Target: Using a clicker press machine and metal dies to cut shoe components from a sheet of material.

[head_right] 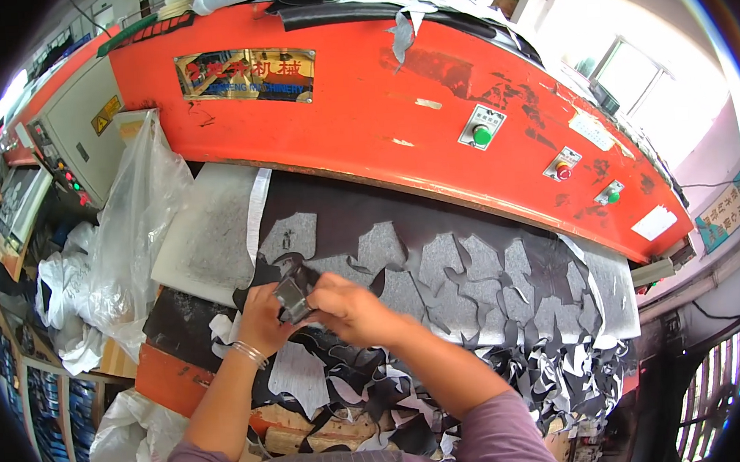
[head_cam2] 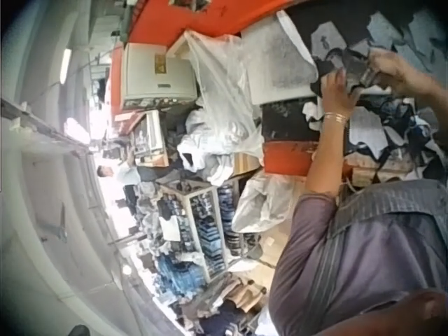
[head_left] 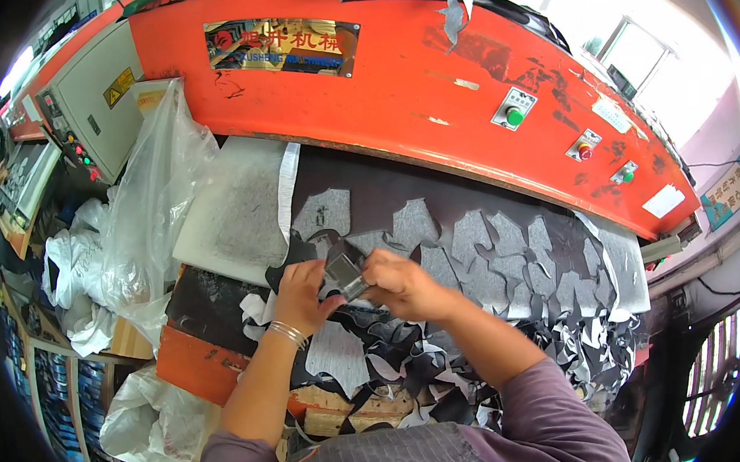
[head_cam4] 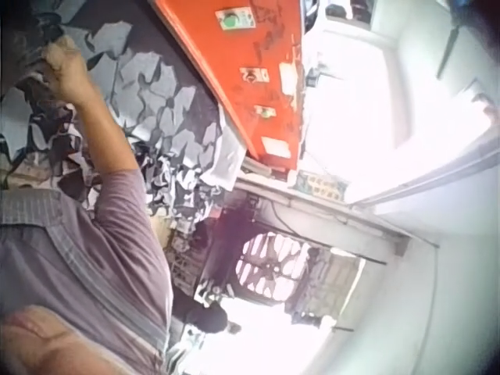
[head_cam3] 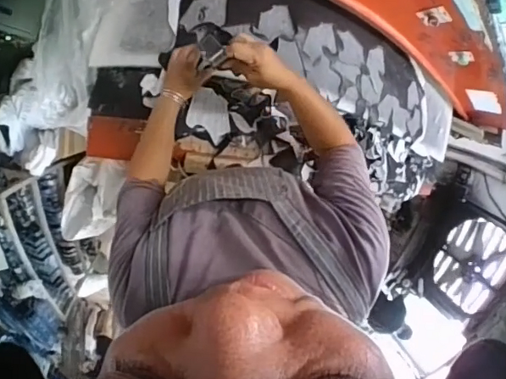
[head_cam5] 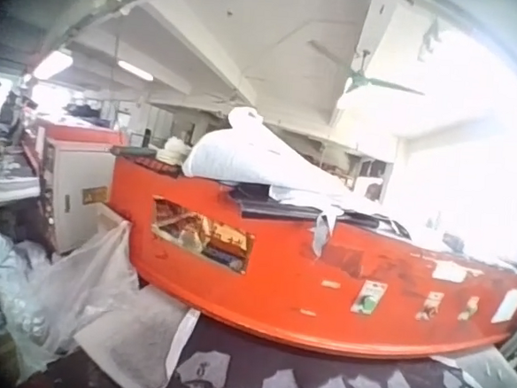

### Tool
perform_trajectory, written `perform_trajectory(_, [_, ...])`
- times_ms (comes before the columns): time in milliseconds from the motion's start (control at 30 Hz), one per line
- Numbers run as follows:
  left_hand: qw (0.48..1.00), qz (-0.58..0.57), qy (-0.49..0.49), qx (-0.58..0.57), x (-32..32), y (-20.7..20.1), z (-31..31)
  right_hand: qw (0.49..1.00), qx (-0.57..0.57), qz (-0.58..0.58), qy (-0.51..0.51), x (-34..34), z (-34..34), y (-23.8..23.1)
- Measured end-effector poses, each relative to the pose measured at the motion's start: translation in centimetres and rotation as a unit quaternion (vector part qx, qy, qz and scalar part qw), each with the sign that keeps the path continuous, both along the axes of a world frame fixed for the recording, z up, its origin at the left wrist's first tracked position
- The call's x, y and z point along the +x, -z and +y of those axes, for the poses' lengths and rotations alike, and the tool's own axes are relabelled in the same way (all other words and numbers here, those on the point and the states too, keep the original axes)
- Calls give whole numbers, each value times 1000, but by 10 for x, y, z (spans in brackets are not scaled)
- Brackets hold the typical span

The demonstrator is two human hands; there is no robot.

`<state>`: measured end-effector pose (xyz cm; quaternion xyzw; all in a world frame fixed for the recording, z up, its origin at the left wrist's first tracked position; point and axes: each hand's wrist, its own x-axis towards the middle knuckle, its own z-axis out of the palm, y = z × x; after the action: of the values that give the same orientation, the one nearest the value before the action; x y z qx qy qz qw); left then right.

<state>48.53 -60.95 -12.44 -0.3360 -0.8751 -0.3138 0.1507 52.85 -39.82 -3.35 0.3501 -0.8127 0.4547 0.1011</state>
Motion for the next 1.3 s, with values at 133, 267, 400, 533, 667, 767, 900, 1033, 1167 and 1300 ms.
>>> perform_trajectory(133, [998, 23, -44, 48, -18, 6, 11, 938, 277, 205, -37, -54, 37, -8])
perform_trajectory(267, [977, -53, -173, -108, -34, -20, 7, 889, 383, 243, -63, -108, 76, 4])
perform_trajectory(400, [960, -162, -187, -128, -48, -30, 3, 863, 438, 247, -48, -125, 87, 17])
perform_trajectory(533, [964, -201, -172, -25, -45, -21, -11, 902, 331, 256, 105, -116, 88, 37])
perform_trajectory(667, [976, -127, -160, 72, -29, -8, -12, 919, 194, 116, 322, -106, 112, 70])
perform_trajectory(767, [965, -171, -148, 133, -12, 0, -29, 918, 187, 35, 349, -108, 116, 79])
perform_trajectory(900, [942, -313, -117, -37, 25, -46, -53, 919, 194, 44, 341, -108, 117, 79])
perform_trajectory(1033, [990, 1, -56, 131, 1, -75, -2, 920, 190, 55, 339, -105, 122, 79])
perform_trajectory(1167, [955, -214, -10, 203, -70, -37, 61, 920, 188, 29, 342, -110, 115, 78])
perform_trajectory(1300, [984, -160, -48, 62, -103, 1, 84, 926, 176, 37, 333, -110, 109, 81])
